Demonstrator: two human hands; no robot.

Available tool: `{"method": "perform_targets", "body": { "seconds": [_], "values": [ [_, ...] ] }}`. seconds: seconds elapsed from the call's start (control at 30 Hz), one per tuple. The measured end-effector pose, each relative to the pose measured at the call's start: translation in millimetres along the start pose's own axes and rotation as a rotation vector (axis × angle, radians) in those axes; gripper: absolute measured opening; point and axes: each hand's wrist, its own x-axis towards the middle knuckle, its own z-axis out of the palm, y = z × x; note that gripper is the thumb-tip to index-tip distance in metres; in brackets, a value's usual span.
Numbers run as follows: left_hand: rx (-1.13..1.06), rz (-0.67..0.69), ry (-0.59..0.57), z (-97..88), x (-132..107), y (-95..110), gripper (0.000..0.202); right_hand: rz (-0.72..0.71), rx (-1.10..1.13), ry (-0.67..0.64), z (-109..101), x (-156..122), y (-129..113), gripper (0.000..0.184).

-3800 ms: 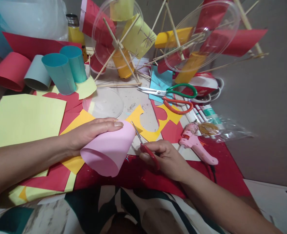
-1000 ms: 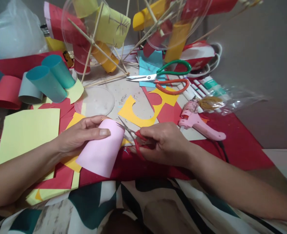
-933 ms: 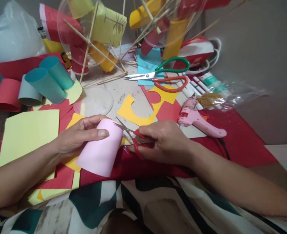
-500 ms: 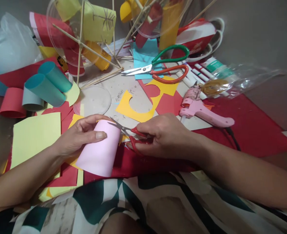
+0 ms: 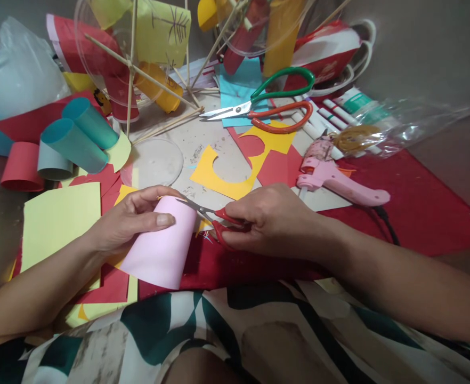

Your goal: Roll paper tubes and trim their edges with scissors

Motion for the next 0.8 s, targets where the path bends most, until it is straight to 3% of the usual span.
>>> {"method": "perform_targets", "body": {
  "seconds": [0.37,0.47,0.63,0.8],
  "values": [
    [0.015,-0.018,-0.018,-0.3,1.5,1.5,0.026,0.009,-0.059,-0.084,-2.4,0.9,3.5,0.031],
    [0.019,-0.042,0.001,0.2,1.1,3.0,0.028,-0.011,-0.033,-0.052,0.3,0.7,5.4,0.032],
    [0.076,-0.033,0.037,3.1,2.1,5.9,0.032,0.004,0.365,0.116,2.9,-0.1,7.4,0.038],
    [0.285,0.003,0.080,5.9,1.7,3.5,0.042,0.099,0.770,0.103,-3.4,1.2,1.0,0.046]
  ]
}}
